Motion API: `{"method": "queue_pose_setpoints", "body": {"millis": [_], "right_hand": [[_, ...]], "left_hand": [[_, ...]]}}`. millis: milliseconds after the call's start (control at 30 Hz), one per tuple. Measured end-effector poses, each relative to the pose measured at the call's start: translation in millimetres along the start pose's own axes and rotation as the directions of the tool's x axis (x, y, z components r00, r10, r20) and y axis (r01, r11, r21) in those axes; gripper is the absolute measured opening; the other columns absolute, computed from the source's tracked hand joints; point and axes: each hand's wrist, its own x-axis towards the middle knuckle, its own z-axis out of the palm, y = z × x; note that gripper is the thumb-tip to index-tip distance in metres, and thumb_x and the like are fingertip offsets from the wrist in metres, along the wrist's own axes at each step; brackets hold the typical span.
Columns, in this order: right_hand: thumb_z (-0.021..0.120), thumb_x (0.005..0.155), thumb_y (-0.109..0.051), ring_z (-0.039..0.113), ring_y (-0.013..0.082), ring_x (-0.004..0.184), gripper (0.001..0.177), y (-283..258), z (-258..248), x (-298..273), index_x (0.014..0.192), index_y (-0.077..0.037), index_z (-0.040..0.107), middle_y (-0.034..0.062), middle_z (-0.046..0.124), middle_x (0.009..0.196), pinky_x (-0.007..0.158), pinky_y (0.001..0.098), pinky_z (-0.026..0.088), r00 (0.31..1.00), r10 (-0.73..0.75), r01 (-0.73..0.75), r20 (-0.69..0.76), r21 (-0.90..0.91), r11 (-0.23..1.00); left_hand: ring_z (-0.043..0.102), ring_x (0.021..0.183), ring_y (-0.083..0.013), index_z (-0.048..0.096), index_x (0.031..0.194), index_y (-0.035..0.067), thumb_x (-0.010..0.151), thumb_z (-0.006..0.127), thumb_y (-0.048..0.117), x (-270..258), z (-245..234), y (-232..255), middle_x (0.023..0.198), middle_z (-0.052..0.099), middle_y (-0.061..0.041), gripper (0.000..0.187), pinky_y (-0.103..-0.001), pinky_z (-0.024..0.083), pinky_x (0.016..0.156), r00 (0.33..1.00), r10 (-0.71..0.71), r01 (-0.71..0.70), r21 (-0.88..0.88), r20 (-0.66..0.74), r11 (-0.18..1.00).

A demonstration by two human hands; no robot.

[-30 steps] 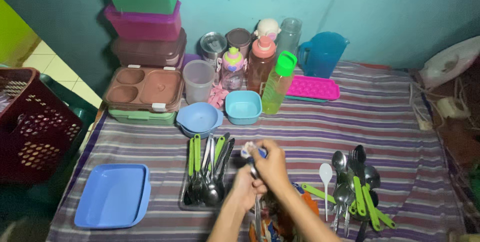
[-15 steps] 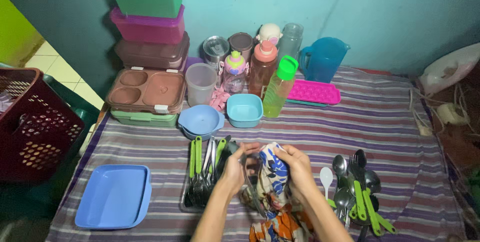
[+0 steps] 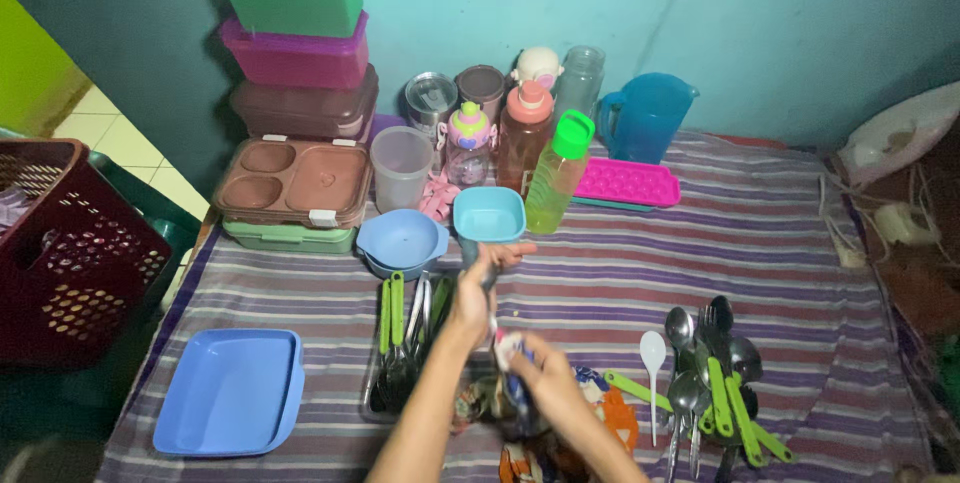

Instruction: The person removes spoons and forks from a holder, wipes each utensil with a cloth, and places them into a tray.

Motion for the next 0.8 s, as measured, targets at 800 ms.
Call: {"method": "queue_pose_setpoints", "body": {"millis": [800], "right_hand": [[0.073,0.083,-0.019,0.060,0.0146,0.068,0.016,-81.9,-20.0,109.6,0.087,-0.004,0.075,0.0041,0.068,0.078,0.062,0.0329,0.050,0.940,0.330,-0.339,-0.089,-0.129,0.932]], "left_hand": [[0.070,0.078,-0.0152,0.056,0.115,0.004,0.087,0.077,0.011,-136.1,-127.2,11.3,0.092,0.072,-0.008,0.035,-0.032,0.051,0.068,0.781,-0.114,0.212,0.089,-0.614,0.973]]}}
